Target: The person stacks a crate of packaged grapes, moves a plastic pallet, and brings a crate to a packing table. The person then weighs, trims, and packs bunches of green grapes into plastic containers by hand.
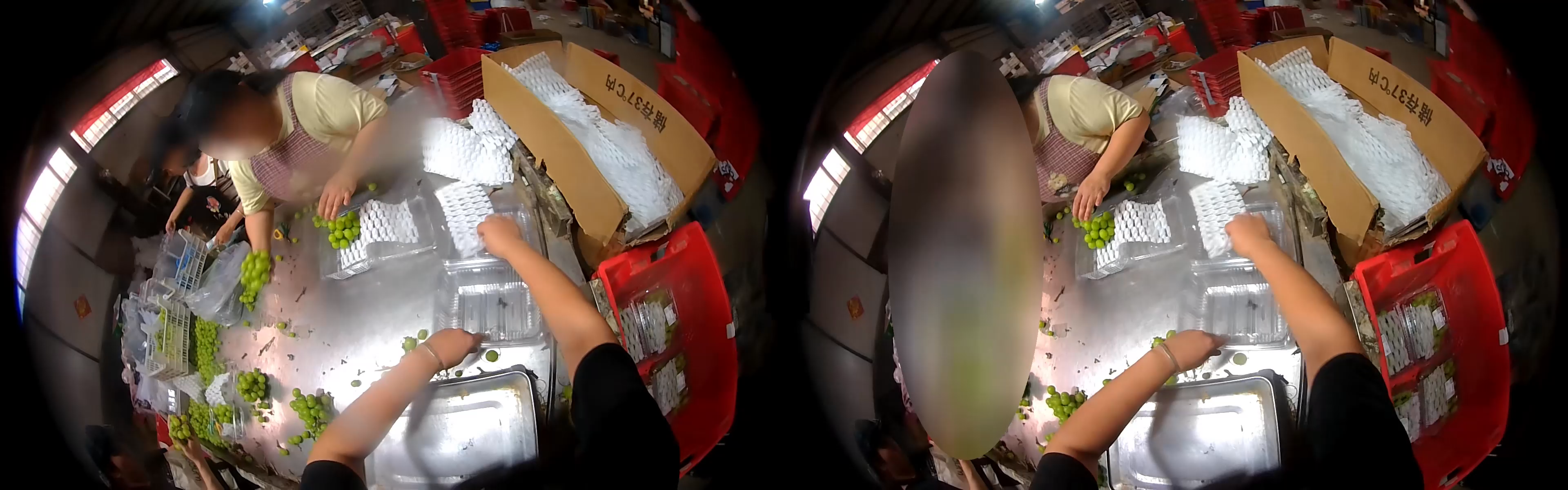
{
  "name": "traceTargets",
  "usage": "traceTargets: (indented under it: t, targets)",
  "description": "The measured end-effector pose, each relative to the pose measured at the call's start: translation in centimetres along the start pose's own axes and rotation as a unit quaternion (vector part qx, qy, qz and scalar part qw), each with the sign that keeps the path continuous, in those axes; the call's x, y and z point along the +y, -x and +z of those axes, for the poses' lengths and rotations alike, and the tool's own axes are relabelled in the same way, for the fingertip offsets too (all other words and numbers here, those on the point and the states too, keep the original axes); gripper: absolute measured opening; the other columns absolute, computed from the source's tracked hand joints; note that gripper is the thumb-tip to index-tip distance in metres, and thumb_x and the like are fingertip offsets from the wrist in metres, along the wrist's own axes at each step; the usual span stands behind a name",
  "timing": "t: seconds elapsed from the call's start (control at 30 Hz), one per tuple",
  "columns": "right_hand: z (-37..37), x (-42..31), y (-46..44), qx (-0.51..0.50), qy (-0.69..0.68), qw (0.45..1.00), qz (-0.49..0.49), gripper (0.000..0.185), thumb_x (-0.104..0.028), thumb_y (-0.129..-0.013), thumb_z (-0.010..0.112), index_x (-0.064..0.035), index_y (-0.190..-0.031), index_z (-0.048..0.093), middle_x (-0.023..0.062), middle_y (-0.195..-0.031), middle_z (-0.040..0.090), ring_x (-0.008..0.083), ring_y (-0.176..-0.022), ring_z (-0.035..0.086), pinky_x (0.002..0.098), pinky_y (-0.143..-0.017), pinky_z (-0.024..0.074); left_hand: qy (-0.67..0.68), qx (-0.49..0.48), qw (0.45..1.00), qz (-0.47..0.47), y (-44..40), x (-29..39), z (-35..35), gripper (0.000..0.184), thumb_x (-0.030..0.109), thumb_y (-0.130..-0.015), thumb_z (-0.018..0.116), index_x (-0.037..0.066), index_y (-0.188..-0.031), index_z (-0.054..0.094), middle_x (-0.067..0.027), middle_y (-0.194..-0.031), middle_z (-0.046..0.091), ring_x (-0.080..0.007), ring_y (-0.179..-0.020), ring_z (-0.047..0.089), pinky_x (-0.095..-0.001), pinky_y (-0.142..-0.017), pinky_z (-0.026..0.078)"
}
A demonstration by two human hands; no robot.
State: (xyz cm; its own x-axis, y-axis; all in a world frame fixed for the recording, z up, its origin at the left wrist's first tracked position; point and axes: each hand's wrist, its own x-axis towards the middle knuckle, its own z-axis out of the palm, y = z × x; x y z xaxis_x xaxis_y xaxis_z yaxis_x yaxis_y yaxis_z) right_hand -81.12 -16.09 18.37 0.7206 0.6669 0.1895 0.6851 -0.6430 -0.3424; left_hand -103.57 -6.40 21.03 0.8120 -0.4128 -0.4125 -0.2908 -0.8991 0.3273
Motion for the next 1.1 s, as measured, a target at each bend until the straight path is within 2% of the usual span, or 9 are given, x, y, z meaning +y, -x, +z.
traceTargets:
  t: [0.13,0.3,0.43,0.57,0.63,0.87,0.9,0.97,1.1]
  targets:
    - [-3.6,0.5,3.9,0.349,-0.208,0.911,0.074,0.014,-0.007,-0.075,0.044,-0.0018,-0.085,0.052,0.0168,-0.084,0.053,0.0329,-0.081,0.052,0.0363,-0.075,0.041,0.029,0.001,1.0,0.004,0.5,0.4,-0.6,0.03,0.008,-0.079,0.046,0.007,-0.109,0.048,-0.0175,-0.088,0.059,-0.033,-0.081,0.057,-0.0394,-0.07,0.045]
    - [-8.5,0.7,15.5,0.366,-0.498,0.772,0.147,0.03,-0.011,-0.086,0.036,0.0025,-0.114,0.04,0.0137,-0.112,0.048,0.0216,-0.104,0.044,0.0309,-0.091,0.0308,-0.088,0.087,0.992,0.035,0.3,1.4,-1.3,0.024,-0.001,-0.071,0.045,0.003,-0.094,0.051,-0.0149,-0.086,0.059,-0.0317,-0.078,0.057,-0.0362,-0.073,0.045]
    - [-10.5,0.9,25.8,0.305,-0.519,0.786,0.142,0.046,-0.009,-0.087,0.041,0.0035,-0.127,0.023,0.0105,-0.125,0.037,0.0193,-0.113,0.037,0.0291,-0.097,0.0246,-0.179,0.104,0.978,-0.03,-0.4,1.3,-2.2,0.017,0.003,-0.071,0.048,0.003,-0.088,0.05,-0.0141,-0.08,0.057,-0.0301,-0.077,0.056,-0.0381,-0.073,0.044]
    - [-10.9,-0.1,34.4,0.303,-0.577,0.696,0.301,0.037,-0.015,-0.088,0.045,0.0039,-0.119,0.038,0.0089,-0.116,0.046,0.0145,-0.106,0.043,0.0273,-0.091,0.031,-0.146,0.37,0.911,-0.108,-0.7,-0.1,-5.8,0.011,0.006,-0.076,0.047,0.005,-0.086,0.049,-0.0137,-0.082,0.051,-0.0283,-0.078,0.054,-0.0361,-0.066,0.044]
    - [-10.2,0.3,37.7,0.328,-0.653,0.554,0.399,0.032,-0.016,-0.088,0.047,0.0021,-0.114,0.044,0.0079,-0.112,0.05,0.0132,-0.101,0.046,0.0265,-0.087,0.034,-0.165,0.469,0.863,-0.084,-0.5,-0.2,-9.0,0.011,0.004,-0.075,0.046,0.006,-0.085,0.05,-0.0121,-0.078,0.049,-0.0296,-0.074,0.053,-0.0381,-0.064,0.043]
    - [-14.9,-6.2,36.9,0.538,-0.421,0.666,0.299,0.03,-0.009,-0.087,0.043,0.0055,-0.114,0.044,0.0128,-0.107,0.052,0.0154,-0.092,0.05,0.0275,-0.082,0.0375,-0.122,0.46,0.879,0.029,8.3,7.4,-6.3,0.021,0.005,-0.071,0.05,0.008,-0.092,0.052,-0.0102,-0.083,0.052,-0.0256,-0.066,0.054,-0.0327,-0.054,0.045]
    - [-15.3,-7.6,36.8,0.514,-0.437,0.677,0.294,0.03,-0.009,-0.087,0.043,0.0055,-0.114,0.044,0.0128,-0.107,0.052,0.0154,-0.092,0.05,0.0275,-0.082,0.0375,-0.136,0.437,0.885,0.092,10.8,8.5,-3.0,0.022,0.007,-0.071,0.051,0.009,-0.093,0.052,-0.0093,-0.084,0.053,-0.0234,-0.063,0.055,-0.0315,-0.05,0.046]
    - [-14.6,-10.6,35.7,0.342,-0.29,0.88,0.156,0.029,-0.001,-0.084,0.038,0.0068,-0.11,0.047,0.0151,-0.102,0.055,0.0168,-0.091,0.051,0.0282,-0.08,0.0393,-0.121,0.359,0.919,0.107,16.6,12.8,1.9,0.02,0.013,-0.075,0.053,0.01,-0.094,0.053,-0.0046,-0.078,0.053,-0.0131,-0.056,0.054,-0.0254,-0.04,0.043]
    - [-11.5,-20.5,33.0,0.025,-0.202,0.964,-0.172,0.032,0.002,-0.072,0.045,0.002,-0.103,0.054,0.0196,-0.106,0.054,0.0332,-0.1,0.051,0.0363,-0.086,0.0409,-0.106,0.323,0.933,0.114,23.2,15.9,9.6,0.027,0.013,-0.071,0.049,0.007,-0.097,0.054,-0.0031,-0.075,0.045,-0.0121,-0.059,0.054,-0.0235,-0.041,0.044]
